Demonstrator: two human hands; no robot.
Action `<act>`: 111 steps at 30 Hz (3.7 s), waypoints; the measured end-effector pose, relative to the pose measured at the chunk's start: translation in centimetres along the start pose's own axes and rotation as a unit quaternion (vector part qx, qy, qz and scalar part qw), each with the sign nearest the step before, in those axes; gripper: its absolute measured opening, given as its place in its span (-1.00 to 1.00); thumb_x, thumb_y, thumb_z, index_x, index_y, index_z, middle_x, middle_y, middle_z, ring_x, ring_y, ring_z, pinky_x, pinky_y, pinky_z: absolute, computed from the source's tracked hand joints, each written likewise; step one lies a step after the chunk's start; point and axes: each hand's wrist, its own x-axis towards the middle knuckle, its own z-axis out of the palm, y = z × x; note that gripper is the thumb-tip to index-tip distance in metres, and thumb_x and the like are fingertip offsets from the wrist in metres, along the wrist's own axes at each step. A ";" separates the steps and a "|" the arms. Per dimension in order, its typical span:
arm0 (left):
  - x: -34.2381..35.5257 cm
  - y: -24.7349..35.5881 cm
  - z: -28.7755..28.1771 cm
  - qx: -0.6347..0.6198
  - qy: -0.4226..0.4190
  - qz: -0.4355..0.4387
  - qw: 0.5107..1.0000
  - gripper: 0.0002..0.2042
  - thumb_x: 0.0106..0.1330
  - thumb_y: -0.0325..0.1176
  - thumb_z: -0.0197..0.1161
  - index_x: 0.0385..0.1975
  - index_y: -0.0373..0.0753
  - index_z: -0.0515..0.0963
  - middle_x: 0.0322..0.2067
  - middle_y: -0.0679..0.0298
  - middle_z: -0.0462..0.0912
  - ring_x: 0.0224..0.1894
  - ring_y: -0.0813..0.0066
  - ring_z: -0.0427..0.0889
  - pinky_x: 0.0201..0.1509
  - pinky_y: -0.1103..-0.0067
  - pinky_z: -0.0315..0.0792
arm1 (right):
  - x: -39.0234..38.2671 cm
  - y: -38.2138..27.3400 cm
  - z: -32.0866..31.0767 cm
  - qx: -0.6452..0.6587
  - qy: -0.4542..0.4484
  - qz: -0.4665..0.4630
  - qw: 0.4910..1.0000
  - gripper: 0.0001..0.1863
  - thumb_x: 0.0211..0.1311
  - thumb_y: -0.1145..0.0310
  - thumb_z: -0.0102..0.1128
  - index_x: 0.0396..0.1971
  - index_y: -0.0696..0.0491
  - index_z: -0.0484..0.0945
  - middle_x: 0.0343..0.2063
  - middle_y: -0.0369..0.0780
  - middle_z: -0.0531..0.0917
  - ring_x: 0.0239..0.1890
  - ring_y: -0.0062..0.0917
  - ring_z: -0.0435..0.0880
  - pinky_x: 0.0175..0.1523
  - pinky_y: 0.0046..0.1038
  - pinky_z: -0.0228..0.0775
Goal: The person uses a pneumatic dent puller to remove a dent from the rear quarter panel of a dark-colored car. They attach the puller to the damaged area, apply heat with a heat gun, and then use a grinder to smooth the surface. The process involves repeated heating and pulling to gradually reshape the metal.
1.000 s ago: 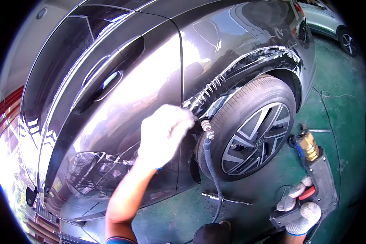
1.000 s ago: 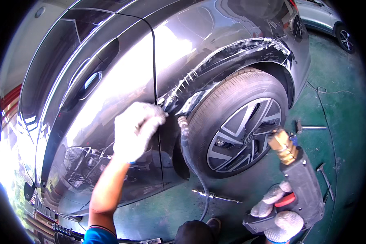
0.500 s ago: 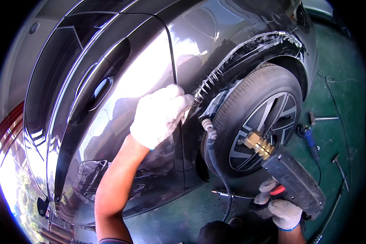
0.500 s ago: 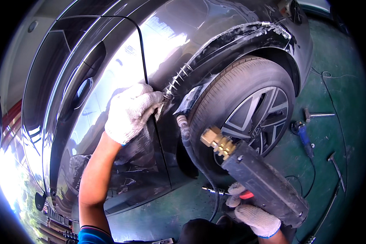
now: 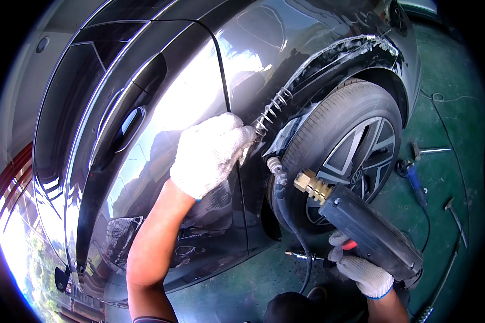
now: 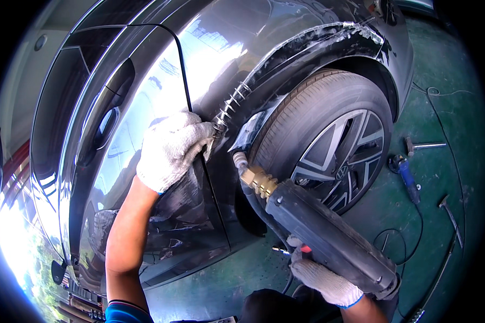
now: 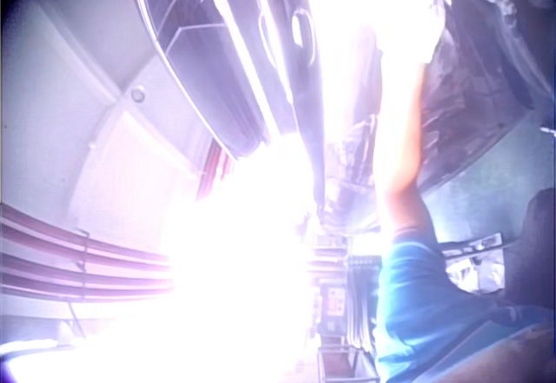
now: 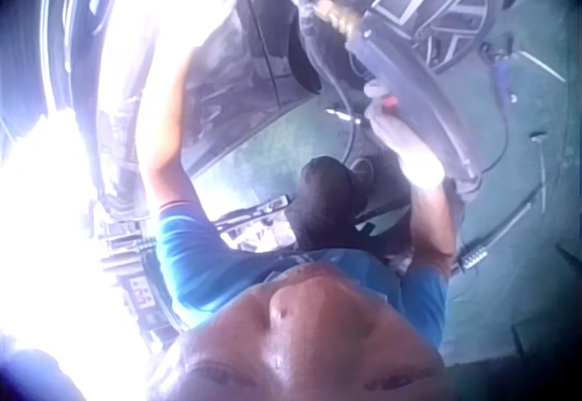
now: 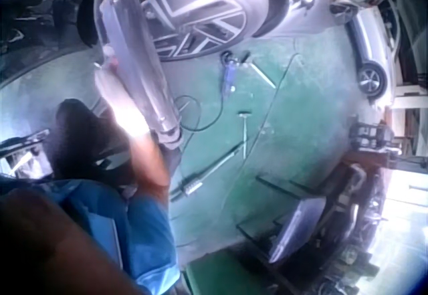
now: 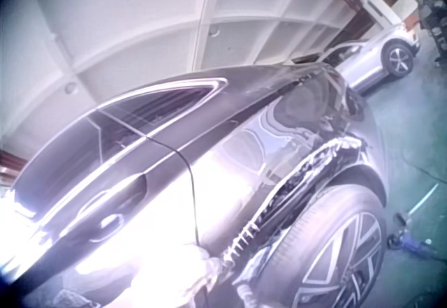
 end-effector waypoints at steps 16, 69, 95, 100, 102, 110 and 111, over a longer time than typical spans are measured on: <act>0.4 -0.4 0.0 0.011 -0.013 0.013 1.000 -0.80 0.09 -0.41 0.30 -0.25 -0.14 0.63 -0.40 0.24 0.56 -0.38 0.20 0.65 -0.33 0.37 0.54 | 8.1 -2.5 4.9 -0.505 -0.081 -0.301 0.805 -0.52 0.13 0.55 0.36 0.08 0.30 0.51 -0.09 -0.04 0.70 -0.09 -0.39 0.76 0.03 -0.40 0.64; -23.8 29.9 12.1 -0.680 0.243 -0.690 0.038 -0.63 0.39 -0.52 0.21 0.17 -0.39 0.43 0.01 -0.15 0.61 0.07 -0.03 0.64 0.17 0.27 0.57 | 1.2 -0.5 1.0 -0.285 0.119 -0.189 0.932 -0.43 0.09 0.49 0.34 0.15 0.27 0.46 -0.11 -0.05 0.66 -0.21 -0.38 0.70 -0.05 -0.30 0.58; -1.7 2.1 0.9 -0.046 0.062 -0.124 0.989 -0.82 0.12 -0.53 0.39 -0.27 -0.24 0.67 -0.38 0.21 0.62 -0.34 0.22 0.68 -0.23 0.42 0.56 | 2.4 1.0 0.7 -0.332 0.060 -0.104 0.936 -0.45 0.26 0.49 0.30 0.25 0.19 0.40 0.07 -0.04 0.59 -0.07 -0.41 0.64 0.02 -0.39 0.57; -1.3 1.9 0.3 -0.064 0.020 -0.114 0.991 -0.81 0.13 -0.52 0.38 -0.25 -0.22 0.67 -0.36 0.22 0.61 -0.29 0.22 0.68 -0.19 0.42 0.55 | 4.0 1.8 1.4 -0.287 0.060 -0.128 0.947 -0.44 0.17 0.62 0.32 0.22 0.16 0.46 0.03 -0.11 0.64 -0.07 -0.50 0.63 0.02 -0.42 0.54; -1.2 1.8 0.1 -0.057 0.007 -0.111 0.992 -0.81 0.13 -0.51 0.38 -0.24 -0.22 0.66 -0.35 0.22 0.61 -0.29 0.21 0.68 -0.18 0.41 0.55 | 5.3 1.4 2.3 -0.343 0.049 -0.148 0.926 -0.43 0.12 0.64 0.38 0.18 0.20 0.47 -0.03 -0.11 0.68 -0.13 -0.53 0.69 0.00 -0.43 0.60; -1.1 0.9 0.5 -0.064 0.011 -0.077 0.995 -0.86 0.18 -0.42 0.34 -0.27 -0.18 0.65 -0.38 0.19 0.56 -0.33 0.14 0.65 -0.28 0.34 0.53 | 7.9 0.7 4.7 -0.423 -0.008 -0.230 0.876 -0.46 0.04 0.63 0.43 0.09 0.23 0.51 -0.15 -0.13 0.72 -0.19 -0.52 0.76 0.00 -0.46 0.64; -1.0 0.8 0.4 -0.059 0.008 -0.073 0.996 -0.86 0.18 -0.42 0.34 -0.26 -0.18 0.65 -0.38 0.19 0.56 -0.33 0.14 0.65 -0.28 0.34 0.53 | 8.2 0.5 4.7 -0.469 -0.029 -0.258 0.844 -0.47 0.05 0.64 0.42 0.09 0.23 0.51 -0.14 -0.13 0.72 -0.18 -0.51 0.76 0.01 -0.46 0.63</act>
